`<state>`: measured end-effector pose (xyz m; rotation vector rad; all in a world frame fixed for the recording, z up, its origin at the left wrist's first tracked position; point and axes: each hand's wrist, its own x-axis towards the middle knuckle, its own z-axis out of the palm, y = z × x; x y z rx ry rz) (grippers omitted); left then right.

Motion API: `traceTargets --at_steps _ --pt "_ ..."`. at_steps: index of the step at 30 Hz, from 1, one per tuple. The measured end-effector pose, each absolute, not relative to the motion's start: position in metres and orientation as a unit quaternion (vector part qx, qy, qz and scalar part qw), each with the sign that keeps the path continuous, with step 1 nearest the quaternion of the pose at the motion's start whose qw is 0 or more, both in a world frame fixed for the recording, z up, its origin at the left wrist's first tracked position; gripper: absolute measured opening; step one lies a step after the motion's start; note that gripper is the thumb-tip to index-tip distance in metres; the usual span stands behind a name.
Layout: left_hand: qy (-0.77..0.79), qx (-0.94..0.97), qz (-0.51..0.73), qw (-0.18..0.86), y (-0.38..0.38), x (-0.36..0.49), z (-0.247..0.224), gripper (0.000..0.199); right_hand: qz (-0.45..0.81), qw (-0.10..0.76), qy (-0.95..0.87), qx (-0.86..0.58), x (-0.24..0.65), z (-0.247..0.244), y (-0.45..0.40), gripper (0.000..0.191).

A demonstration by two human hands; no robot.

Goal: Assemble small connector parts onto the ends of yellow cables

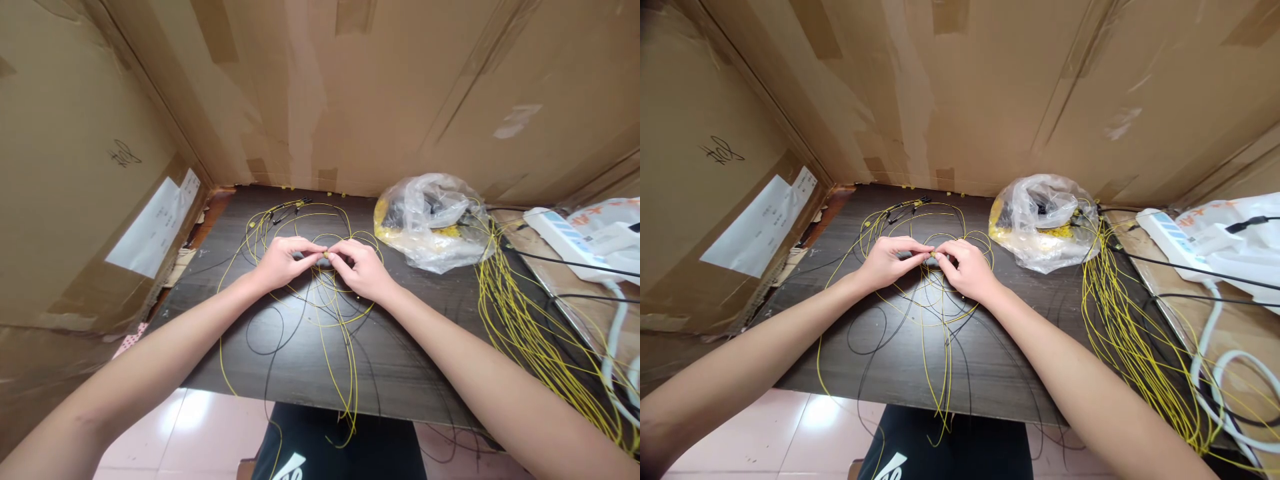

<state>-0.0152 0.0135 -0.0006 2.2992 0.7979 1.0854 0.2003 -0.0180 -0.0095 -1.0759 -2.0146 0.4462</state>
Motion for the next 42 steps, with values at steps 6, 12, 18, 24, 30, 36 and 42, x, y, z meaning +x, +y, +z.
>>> traceTargets --at_steps 6,12,18,24,30,36,42 --pt "0.248 0.865 0.372 0.229 -0.003 -0.001 -0.001 0.011 0.227 0.417 -0.754 -0.453 0.202 -0.011 -0.012 0.019" --pt "0.318 0.819 0.408 0.25 0.005 -0.008 0.002 0.014 0.259 0.437 -0.726 -0.464 0.201 -0.011 -0.014 0.022" --pt "0.325 0.806 0.419 0.263 0.005 -0.011 0.001 0.015 0.23 0.426 -0.748 -0.453 0.2 -0.009 -0.017 0.022" --pt "0.311 0.822 0.417 0.231 0.001 -0.008 0.002 0.015 0.229 0.421 -0.755 -0.448 0.2 -0.007 -0.018 0.024" --pt "0.248 0.849 0.437 0.161 -0.001 -0.008 0.007 0.014 0.244 0.412 -0.757 -0.445 0.2 -0.006 -0.019 0.029" --pt "0.165 0.883 0.431 0.081 -0.006 -0.007 0.011 0.017 0.262 0.404 -0.761 -0.434 0.201 -0.004 -0.02 0.037" --pt "0.131 0.895 0.425 0.029 -0.012 -0.006 0.015 0.023 0.249 0.402 -0.775 -0.42 0.202 -0.004 -0.019 0.049"
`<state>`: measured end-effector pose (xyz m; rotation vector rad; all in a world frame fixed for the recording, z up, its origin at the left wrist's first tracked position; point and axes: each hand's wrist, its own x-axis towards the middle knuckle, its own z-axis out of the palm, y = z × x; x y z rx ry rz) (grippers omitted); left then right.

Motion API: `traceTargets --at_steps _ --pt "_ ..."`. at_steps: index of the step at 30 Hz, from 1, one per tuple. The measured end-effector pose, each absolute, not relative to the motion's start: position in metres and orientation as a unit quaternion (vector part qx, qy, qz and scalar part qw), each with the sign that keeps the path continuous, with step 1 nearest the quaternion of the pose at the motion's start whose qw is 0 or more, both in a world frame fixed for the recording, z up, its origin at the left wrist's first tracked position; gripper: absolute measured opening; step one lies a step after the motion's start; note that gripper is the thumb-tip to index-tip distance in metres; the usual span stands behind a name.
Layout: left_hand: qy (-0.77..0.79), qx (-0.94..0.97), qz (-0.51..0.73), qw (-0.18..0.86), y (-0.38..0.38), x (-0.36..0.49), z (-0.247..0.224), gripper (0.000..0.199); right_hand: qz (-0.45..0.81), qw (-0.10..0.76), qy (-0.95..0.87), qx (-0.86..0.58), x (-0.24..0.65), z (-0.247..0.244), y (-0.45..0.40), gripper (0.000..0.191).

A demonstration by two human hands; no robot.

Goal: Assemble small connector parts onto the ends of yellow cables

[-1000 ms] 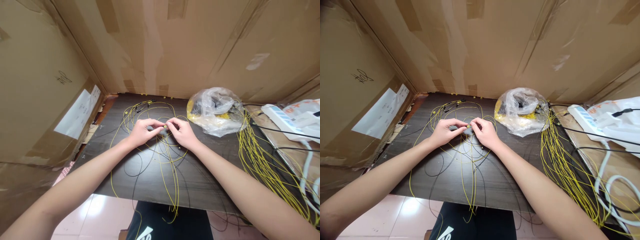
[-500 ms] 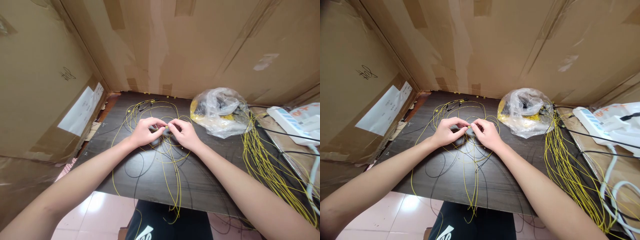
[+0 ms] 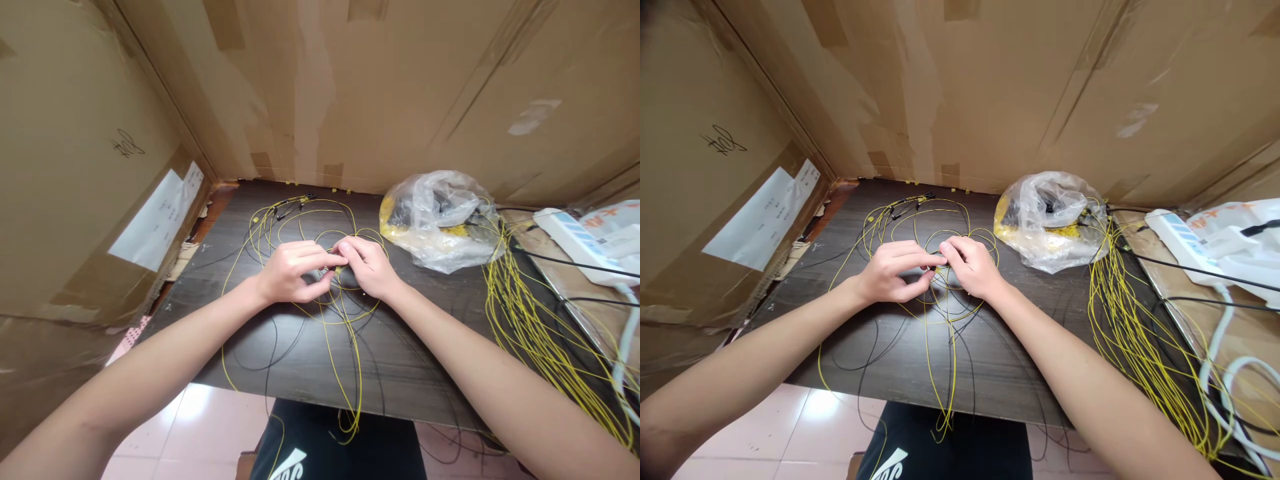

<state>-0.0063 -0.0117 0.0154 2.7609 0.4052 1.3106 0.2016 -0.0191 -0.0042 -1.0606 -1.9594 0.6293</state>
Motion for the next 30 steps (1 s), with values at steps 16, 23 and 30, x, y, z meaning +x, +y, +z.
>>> traceTargets --at_steps 16,23,30 --pt "0.128 0.91 0.39 -0.05 -0.0128 -0.0063 0.0152 0.029 0.229 0.425 -0.775 -0.409 0.1999 -0.0047 -0.0202 0.035" --pt "0.127 0.91 0.393 -0.038 -0.014 -0.0054 0.016 0.024 0.225 0.416 -0.779 -0.413 0.1994 -0.0019 -0.022 0.034" --pt "0.122 0.908 0.4 -0.033 -0.0137 -0.0054 0.0155 0.021 0.227 0.412 -0.777 -0.418 0.2002 -0.0027 -0.0218 0.046"
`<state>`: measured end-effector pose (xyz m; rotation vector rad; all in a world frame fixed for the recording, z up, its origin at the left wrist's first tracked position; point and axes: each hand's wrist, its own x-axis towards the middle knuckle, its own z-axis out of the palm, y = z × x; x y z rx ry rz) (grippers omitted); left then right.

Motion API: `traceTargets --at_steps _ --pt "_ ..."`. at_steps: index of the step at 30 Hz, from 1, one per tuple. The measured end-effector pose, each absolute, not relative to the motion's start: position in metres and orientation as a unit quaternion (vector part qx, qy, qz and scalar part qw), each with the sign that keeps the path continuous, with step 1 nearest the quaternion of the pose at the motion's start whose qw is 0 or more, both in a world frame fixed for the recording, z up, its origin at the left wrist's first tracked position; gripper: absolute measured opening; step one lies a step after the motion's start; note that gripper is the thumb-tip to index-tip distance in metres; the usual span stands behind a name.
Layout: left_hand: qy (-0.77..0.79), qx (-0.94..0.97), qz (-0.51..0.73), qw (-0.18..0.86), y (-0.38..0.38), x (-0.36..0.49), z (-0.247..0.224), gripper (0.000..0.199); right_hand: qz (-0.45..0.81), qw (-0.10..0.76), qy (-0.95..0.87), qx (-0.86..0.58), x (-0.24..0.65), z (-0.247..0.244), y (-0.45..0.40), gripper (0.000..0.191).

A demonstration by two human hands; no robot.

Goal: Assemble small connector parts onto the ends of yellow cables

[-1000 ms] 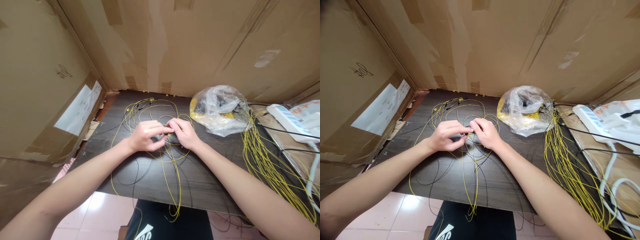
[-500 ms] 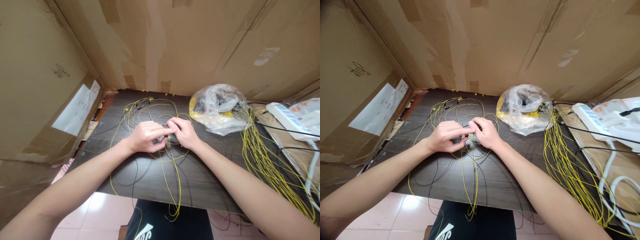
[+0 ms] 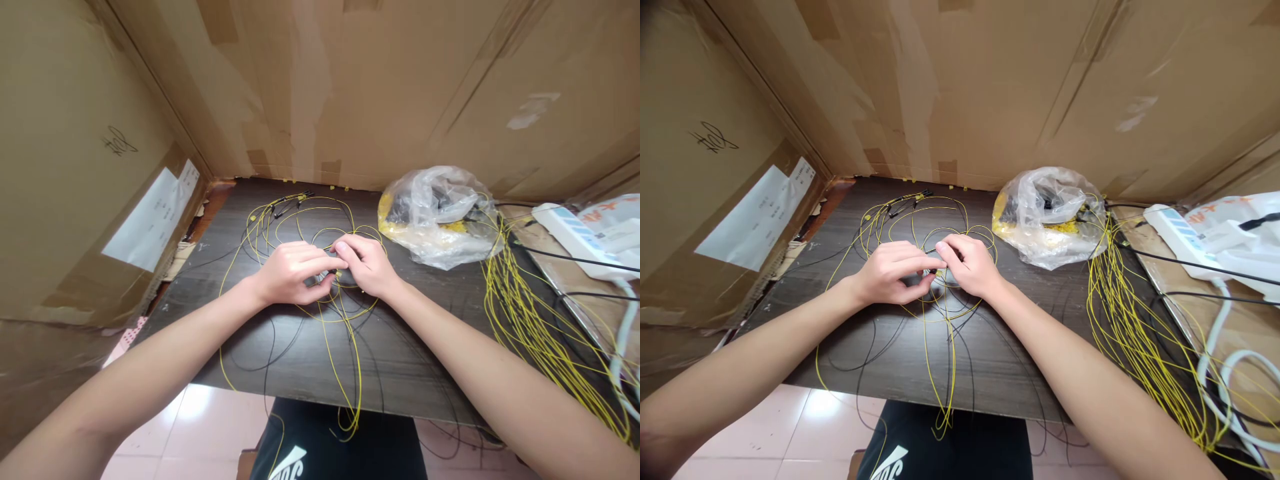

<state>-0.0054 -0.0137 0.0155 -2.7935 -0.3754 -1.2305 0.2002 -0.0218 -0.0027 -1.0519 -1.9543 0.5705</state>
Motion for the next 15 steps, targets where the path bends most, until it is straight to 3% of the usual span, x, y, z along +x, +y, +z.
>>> traceTargets --at_steps 5,15 --pt "-0.138 -0.906 -0.399 0.027 -0.0133 -0.0055 0.015 0.02 0.229 0.414 -0.777 -0.415 0.2003 -0.0032 -0.0212 0.053" --pt "-0.153 -0.904 -0.397 0.038 -0.0131 -0.0064 0.0153 0.025 0.223 0.424 -0.777 -0.409 0.2 -0.0006 -0.023 0.045"
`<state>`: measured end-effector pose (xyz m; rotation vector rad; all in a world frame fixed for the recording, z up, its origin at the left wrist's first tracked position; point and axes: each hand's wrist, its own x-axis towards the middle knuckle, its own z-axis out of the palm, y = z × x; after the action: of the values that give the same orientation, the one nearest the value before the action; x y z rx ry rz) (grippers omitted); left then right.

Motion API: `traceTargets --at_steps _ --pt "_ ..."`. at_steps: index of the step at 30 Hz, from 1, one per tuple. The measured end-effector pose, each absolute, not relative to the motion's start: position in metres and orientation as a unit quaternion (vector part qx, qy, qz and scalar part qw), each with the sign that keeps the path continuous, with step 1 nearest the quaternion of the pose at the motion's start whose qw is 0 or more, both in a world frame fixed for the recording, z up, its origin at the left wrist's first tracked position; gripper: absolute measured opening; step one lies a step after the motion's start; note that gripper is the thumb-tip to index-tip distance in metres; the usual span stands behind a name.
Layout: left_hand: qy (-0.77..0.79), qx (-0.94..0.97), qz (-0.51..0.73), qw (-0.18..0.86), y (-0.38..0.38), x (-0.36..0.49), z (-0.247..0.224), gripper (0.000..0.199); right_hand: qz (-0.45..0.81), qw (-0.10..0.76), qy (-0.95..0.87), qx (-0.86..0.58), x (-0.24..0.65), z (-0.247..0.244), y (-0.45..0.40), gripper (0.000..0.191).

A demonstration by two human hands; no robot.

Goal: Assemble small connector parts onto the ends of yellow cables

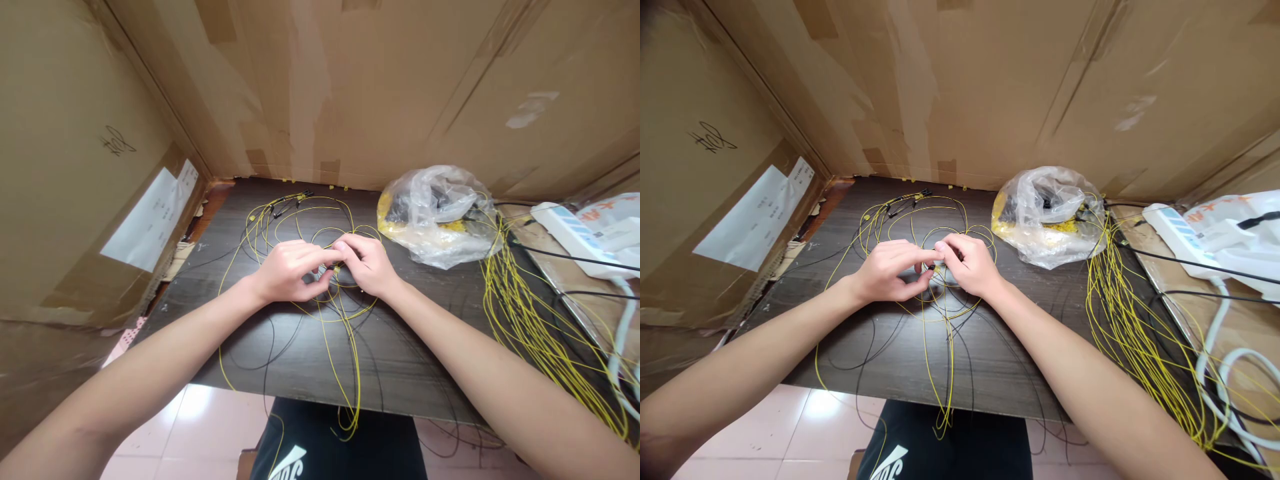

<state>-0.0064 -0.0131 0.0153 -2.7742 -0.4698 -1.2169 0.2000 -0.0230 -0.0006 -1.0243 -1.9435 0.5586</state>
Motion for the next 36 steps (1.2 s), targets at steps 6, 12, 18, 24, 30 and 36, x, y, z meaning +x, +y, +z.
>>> traceTargets --at_steps 6,12,18,24,30,36 --pt "-0.158 -0.905 -0.394 0.038 -0.0118 -0.0073 0.016 0.027 0.22 0.424 -0.778 -0.409 0.2007 -0.0019 -0.0229 0.041" --pt "-0.172 -0.906 -0.386 0.02 -0.0089 -0.0097 0.013 0.034 0.226 0.435 -0.777 -0.395 0.2008 0.0 -0.0233 0.034" --pt "-0.226 -0.892 -0.389 -0.048 -0.0067 -0.0093 0.0083 0.041 0.235 0.441 -0.773 -0.392 0.1982 0.0011 -0.0259 0.027" --pt "-0.268 -0.891 -0.352 -0.107 -0.0051 -0.0124 0.0121 0.024 0.217 0.427 -0.779 -0.404 0.1972 0.0005 -0.0266 0.026" --pt "-0.252 -0.902 -0.333 -0.111 -0.0079 -0.0125 0.0146 0.016 0.197 0.425 -0.789 -0.396 0.1966 -0.0021 -0.0266 0.026" --pt "-0.269 -0.908 -0.306 -0.096 -0.0105 -0.0101 0.0136 0.011 0.186 0.42 -0.797 -0.392 0.198 -0.004 -0.0261 0.023"
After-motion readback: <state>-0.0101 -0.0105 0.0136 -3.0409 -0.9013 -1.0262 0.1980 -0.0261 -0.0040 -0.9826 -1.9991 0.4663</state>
